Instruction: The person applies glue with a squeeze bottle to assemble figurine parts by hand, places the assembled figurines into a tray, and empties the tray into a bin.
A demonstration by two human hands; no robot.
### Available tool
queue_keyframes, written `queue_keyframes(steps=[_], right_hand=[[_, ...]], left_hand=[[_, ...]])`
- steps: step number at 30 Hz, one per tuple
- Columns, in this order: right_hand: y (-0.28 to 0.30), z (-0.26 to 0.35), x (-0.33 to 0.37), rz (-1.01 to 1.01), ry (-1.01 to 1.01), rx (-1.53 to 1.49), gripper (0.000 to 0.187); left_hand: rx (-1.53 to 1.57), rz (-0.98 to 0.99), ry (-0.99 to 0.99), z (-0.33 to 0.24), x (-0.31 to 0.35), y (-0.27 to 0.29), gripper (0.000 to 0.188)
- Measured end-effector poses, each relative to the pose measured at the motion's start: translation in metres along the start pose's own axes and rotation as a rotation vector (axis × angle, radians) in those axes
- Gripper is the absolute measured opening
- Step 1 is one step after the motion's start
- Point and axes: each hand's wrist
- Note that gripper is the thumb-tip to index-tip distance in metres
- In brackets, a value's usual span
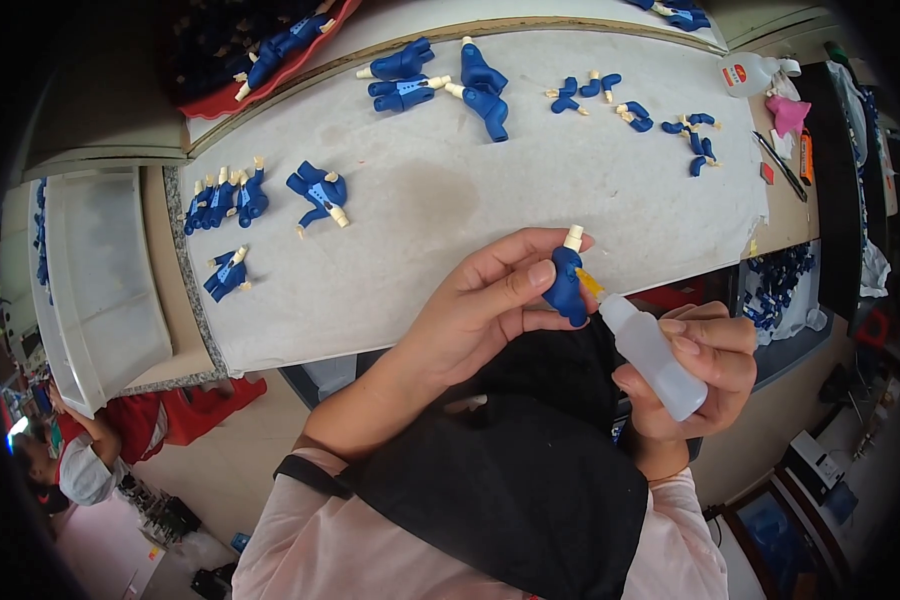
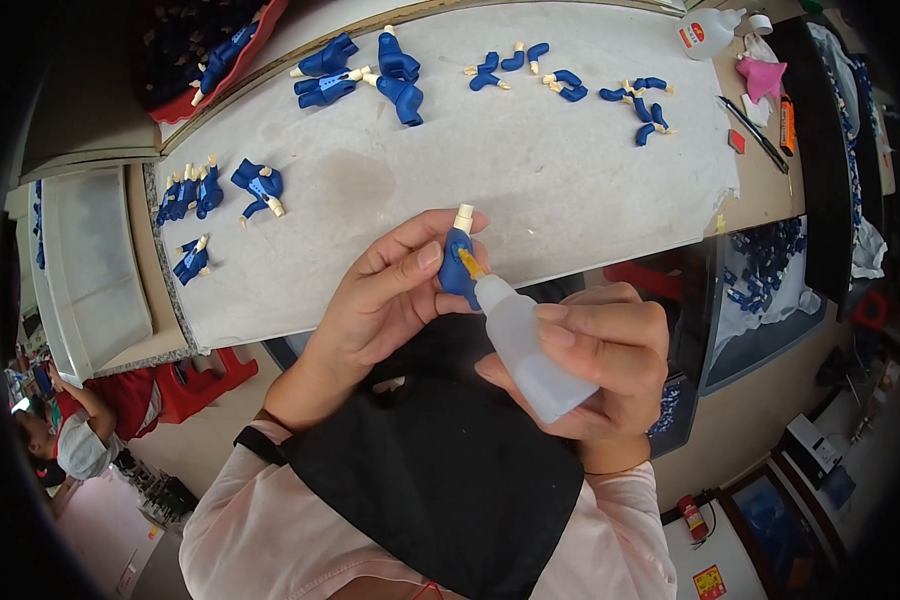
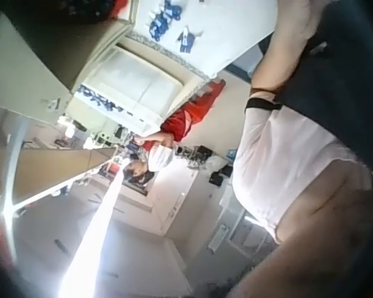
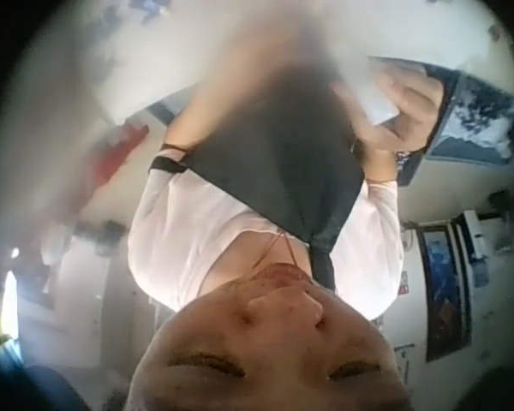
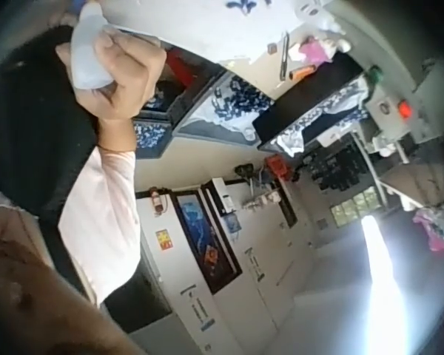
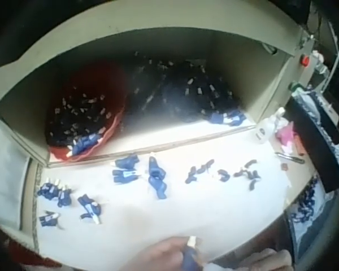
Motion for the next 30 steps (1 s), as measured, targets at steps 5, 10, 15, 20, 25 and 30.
queue_keyframes(steps=[5,10,15,20,25,30], right_hand=[[0.004,0.000,-0.002,0.060,0.026,0.042,0.043],[0.007,0.001,-0.003,0.062,-0.033,0.006,0.043],[0.014,-0.007,-0.006,-0.089,-0.051,-0.069,0.047],[0.030,-0.034,-0.016,-0.260,-0.345,-0.117,0.037],[0.040,-0.084,-0.027,-0.110,-0.485,-0.172,0.020],[0.019,-0.112,-0.046,0.159,-0.212,0.193,0.014]], left_hand=[[-0.003,0.000,-0.001,-0.002,0.000,-0.001,0.034],[-0.020,-0.046,-0.033,0.001,-0.002,-0.001,0.034],[0.017,-0.022,-0.056,-0.003,-0.002,0.000,0.037],[0.128,0.060,-0.064,-0.007,-0.001,0.009,0.038],[0.159,0.093,-0.065,-0.006,0.002,0.012,0.039],[0.148,0.050,-0.067,-0.006,0.001,0.009,0.038]])
Point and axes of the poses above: each hand's wrist, its own x-axis away from the middle knuckle, its own y-axis out of the back of the hand, z = x × y, and after that the axes turned 11 degrees about y, right-handed
